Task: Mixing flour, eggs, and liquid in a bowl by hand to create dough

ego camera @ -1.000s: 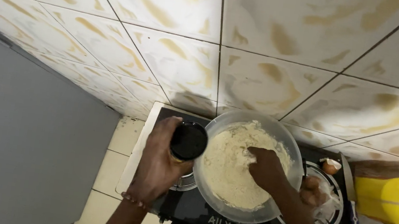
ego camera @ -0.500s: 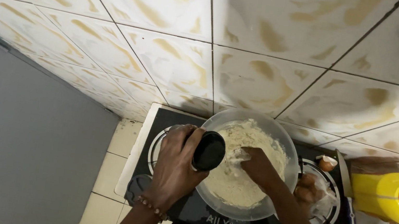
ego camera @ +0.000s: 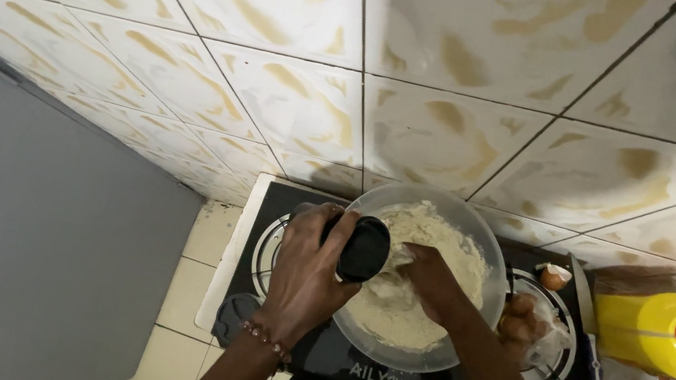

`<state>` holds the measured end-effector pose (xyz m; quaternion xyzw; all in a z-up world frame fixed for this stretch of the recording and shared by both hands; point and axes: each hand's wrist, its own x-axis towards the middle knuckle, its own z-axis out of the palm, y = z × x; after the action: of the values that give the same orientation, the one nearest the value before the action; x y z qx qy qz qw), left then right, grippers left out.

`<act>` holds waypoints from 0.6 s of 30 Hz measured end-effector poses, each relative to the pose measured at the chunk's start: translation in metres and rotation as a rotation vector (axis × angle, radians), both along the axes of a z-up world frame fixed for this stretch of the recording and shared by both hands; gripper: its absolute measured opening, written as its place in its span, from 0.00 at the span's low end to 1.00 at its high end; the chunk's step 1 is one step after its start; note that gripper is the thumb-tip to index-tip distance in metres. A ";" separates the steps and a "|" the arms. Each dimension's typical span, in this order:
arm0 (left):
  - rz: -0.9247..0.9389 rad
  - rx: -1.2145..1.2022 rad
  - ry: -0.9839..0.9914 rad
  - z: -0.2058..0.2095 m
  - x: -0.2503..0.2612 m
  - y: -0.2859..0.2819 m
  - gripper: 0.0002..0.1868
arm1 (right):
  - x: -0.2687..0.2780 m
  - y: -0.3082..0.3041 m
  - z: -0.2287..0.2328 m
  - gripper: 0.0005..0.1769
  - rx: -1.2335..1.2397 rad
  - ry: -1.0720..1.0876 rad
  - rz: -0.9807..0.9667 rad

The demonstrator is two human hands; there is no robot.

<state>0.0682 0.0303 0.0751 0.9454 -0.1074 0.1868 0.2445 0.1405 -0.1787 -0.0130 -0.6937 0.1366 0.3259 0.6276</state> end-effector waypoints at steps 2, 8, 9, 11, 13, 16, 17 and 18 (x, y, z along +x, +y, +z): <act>0.004 0.029 -0.029 -0.003 0.003 0.000 0.59 | -0.006 0.006 0.033 0.45 0.051 -0.003 0.057; -0.018 0.093 0.011 -0.001 0.006 0.001 0.59 | 0.007 -0.006 -0.029 0.24 0.241 -0.085 0.047; -0.019 0.093 0.009 0.000 0.006 0.002 0.59 | 0.008 -0.006 -0.026 0.24 0.241 -0.087 0.046; -0.029 0.090 0.022 0.000 0.007 0.002 0.59 | 0.008 -0.007 -0.019 0.24 0.216 -0.055 -0.005; -0.031 0.089 0.024 -0.002 0.008 0.002 0.60 | 0.014 -0.006 -0.047 0.25 0.184 -0.038 0.027; -0.037 0.092 0.016 -0.005 0.008 0.003 0.61 | 0.011 -0.001 -0.042 0.29 0.085 -0.013 0.061; -0.047 0.094 0.003 -0.006 0.009 0.003 0.62 | 0.011 0.001 -0.032 0.32 0.017 -0.008 0.057; -0.044 0.095 0.001 -0.005 0.009 0.005 0.62 | 0.013 0.003 -0.039 0.32 0.018 -0.010 0.059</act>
<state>0.0774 0.0348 0.0697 0.9534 -0.1370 0.1756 0.2033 0.1530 -0.1759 -0.0525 -0.6933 0.1101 0.3422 0.6246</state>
